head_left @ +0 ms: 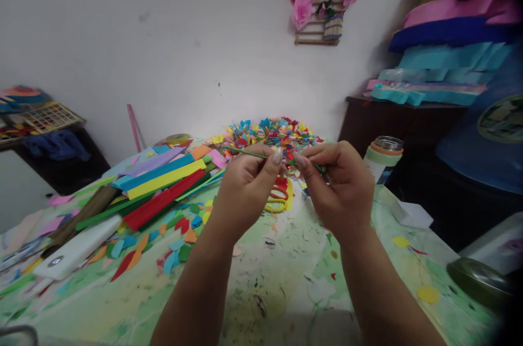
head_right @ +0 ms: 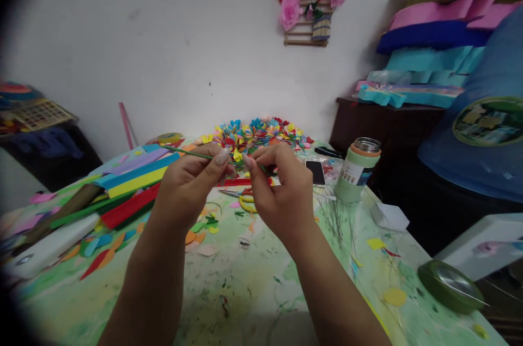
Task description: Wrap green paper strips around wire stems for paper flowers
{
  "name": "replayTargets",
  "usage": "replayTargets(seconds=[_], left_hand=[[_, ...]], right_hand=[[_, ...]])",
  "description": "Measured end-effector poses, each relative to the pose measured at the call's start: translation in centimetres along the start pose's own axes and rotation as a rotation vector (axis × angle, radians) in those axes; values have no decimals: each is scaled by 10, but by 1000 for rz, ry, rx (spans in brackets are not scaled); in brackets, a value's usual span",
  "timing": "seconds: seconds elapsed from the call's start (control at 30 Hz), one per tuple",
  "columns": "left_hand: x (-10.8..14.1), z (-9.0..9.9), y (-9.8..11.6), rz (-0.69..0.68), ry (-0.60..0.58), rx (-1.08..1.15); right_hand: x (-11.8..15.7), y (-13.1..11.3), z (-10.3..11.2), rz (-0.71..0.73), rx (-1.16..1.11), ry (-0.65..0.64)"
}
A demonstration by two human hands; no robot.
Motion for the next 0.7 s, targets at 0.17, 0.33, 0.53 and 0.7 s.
replayTargets(seconds=[0.17, 0.33, 0.53, 0.7], left_hand=[[-1, -1, 0, -31, -64, 13], [-1, 1, -4, -39, -82, 27], [-3, 0, -4, -25, -55, 46], [-2, -3, -10, 102, 17, 101]], right_hand=[[0, 5, -1, -59, 29, -56], [1, 6, -2, -82, 50, -49], [1, -2, -1, 30, 106, 4], [1, -19, 1, 270, 222, 32]])
Point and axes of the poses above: each hand's wrist, its own x-axis away from the middle knuckle, its own z-axis out of the back of the hand, y = z × x, the point moved 8 cm from there along -x, towards the middle knuckle, and after that the axes turned 12 degrees about y, right-handed, at the moved point
